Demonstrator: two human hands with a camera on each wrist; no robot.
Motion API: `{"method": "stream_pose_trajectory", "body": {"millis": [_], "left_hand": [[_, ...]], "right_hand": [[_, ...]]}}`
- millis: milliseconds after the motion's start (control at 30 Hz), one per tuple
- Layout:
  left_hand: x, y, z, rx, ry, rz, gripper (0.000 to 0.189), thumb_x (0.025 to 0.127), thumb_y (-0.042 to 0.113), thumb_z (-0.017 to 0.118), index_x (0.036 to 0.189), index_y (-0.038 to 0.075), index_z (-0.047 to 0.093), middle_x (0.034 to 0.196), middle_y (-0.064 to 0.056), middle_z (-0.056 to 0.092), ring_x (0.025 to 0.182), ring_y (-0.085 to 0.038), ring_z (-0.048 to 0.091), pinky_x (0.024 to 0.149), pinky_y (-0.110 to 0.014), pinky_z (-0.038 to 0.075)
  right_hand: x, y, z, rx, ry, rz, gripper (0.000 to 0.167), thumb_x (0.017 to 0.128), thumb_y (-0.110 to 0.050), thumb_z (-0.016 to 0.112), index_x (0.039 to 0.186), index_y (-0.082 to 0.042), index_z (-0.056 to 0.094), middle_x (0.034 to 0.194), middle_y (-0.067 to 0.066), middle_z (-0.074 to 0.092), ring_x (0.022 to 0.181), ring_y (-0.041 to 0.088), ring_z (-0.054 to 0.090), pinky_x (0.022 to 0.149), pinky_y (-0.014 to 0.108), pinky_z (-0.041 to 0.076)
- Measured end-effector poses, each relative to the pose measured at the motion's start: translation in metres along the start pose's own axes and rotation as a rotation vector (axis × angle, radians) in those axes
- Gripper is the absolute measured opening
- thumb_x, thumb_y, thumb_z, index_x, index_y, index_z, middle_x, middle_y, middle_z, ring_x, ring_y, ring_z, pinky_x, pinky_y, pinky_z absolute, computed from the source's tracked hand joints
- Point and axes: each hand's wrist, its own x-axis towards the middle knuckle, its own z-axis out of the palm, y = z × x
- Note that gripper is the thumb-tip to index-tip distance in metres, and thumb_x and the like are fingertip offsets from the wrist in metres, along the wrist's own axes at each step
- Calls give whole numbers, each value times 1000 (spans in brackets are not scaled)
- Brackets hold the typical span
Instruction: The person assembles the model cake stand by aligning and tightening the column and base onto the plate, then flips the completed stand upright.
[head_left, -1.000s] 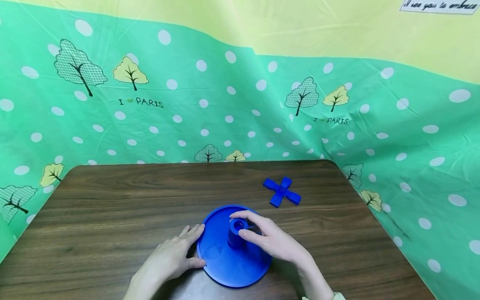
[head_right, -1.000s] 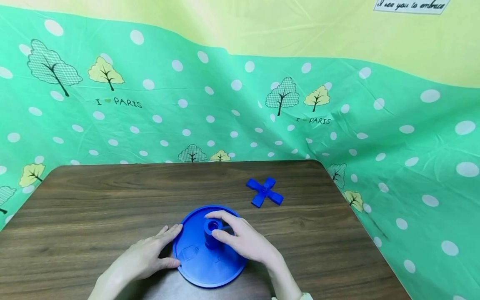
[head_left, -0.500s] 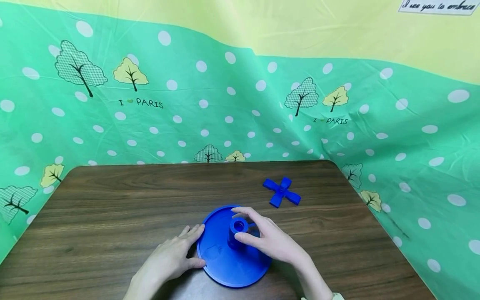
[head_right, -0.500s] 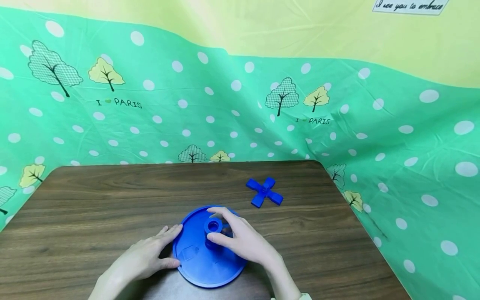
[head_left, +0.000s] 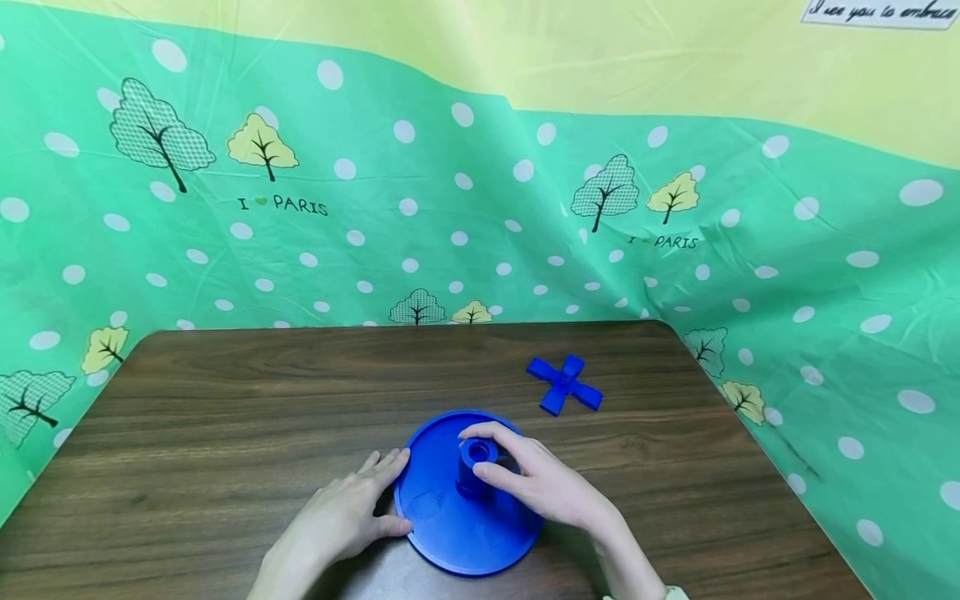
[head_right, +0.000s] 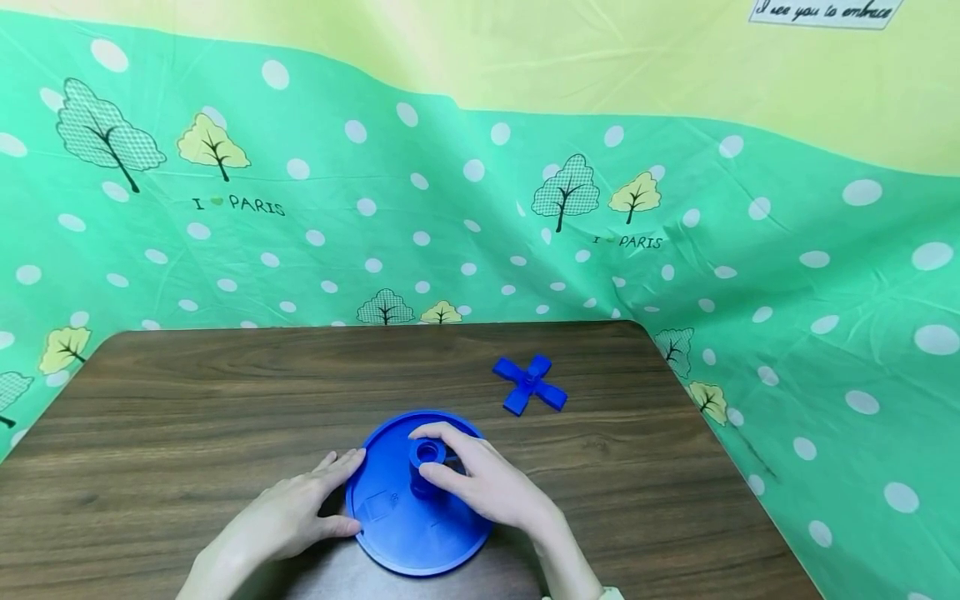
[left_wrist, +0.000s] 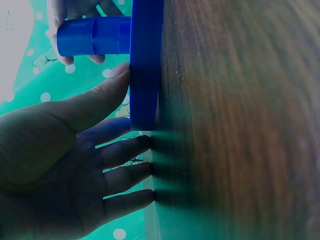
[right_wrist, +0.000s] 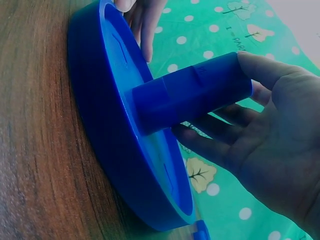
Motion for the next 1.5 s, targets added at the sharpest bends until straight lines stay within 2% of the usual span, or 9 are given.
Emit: {"method": "stream_pose_trajectory", "body": {"millis": [167, 367, 533, 667, 867, 967, 1133, 1300, 1500], "left_hand": [[0, 0, 0, -1, 4, 2, 87, 83, 48, 82, 157, 22, 44, 163, -9, 44, 153, -41, 37, 108, -80, 34], [0, 0, 1, -6, 6, 2, 87, 83, 48, 81, 157, 22, 44, 164, -9, 44, 153, -41, 37, 108, -80, 34], [-1, 0, 0, -8, 14, 9, 87, 83, 47, 82, 157, 21, 44, 164, -9, 44, 153, -41, 38, 108, -79, 34], [0, 0, 0, -7, 18, 12, 87, 83, 47, 82, 157, 21, 45, 164, -9, 44, 152, -41, 38, 108, -80, 34], [1, 1, 1, -3, 7, 4, 87, 83, 47, 82, 157, 22, 44, 164, -9, 44, 153, -41, 37, 109, -80, 33], [2, 2, 2, -4, 11, 14, 87, 83, 47, 82, 157, 22, 45, 163, -9, 44, 153, -42, 37, 108, -80, 33], [0, 3, 3, -21, 26, 35, 87, 83, 45, 83, 157, 20, 45, 164, -8, 44, 152, -42, 38, 108, -80, 34], [-2, 0, 3, -26, 35, 37, 86, 83, 44, 83, 157, 19, 45, 163, -8, 44, 153, -41, 38, 108, -80, 34], [-3, -2, 1, -22, 24, 31, 87, 83, 44, 83, 157, 19, 45, 163, -9, 44, 152, -41, 38, 108, -80, 34]], "right_hand": [[0, -1, 0, -29, 8, -7, 40, 107, -40, 53, 145, -29, 51, 147, -9, 58, 139, 18, 54, 111, 45, 47], [0, -2, -1, -49, 11, -2, 38, 107, -43, 53, 143, -33, 51, 145, -11, 58, 136, 15, 54, 110, 41, 47], [0, -1, -1, -67, 13, -8, 38, 107, -44, 52, 143, -32, 51, 142, -12, 59, 134, 14, 54, 109, 39, 47], [0, -1, 0, -54, 20, -12, 38, 106, -43, 54, 143, -33, 51, 144, -11, 59, 138, 17, 54, 111, 45, 46], [-3, 1, 0, 16, 34, 2, 46, 105, -40, 57, 150, -33, 49, 156, -7, 51, 148, 23, 47, 117, 58, 42], [-5, 3, -3, 37, 91, -25, 46, 105, -36, 60, 149, -36, 49, 154, -2, 55, 143, 22, 54, 116, 50, 47], [-6, 8, -18, 64, 240, -102, 41, 103, -26, 63, 144, -24, 56, 139, 11, 66, 125, 25, 67, 100, 31, 57], [-6, 16, -38, -8, 324, -95, 40, 101, -28, 67, 140, -20, 61, 132, 5, 70, 120, 25, 69, 98, 30, 58], [-9, 28, -59, -100, 375, -70, 40, 99, -30, 69, 138, -25, 62, 128, -3, 71, 117, 20, 70, 94, 29, 57]]}}
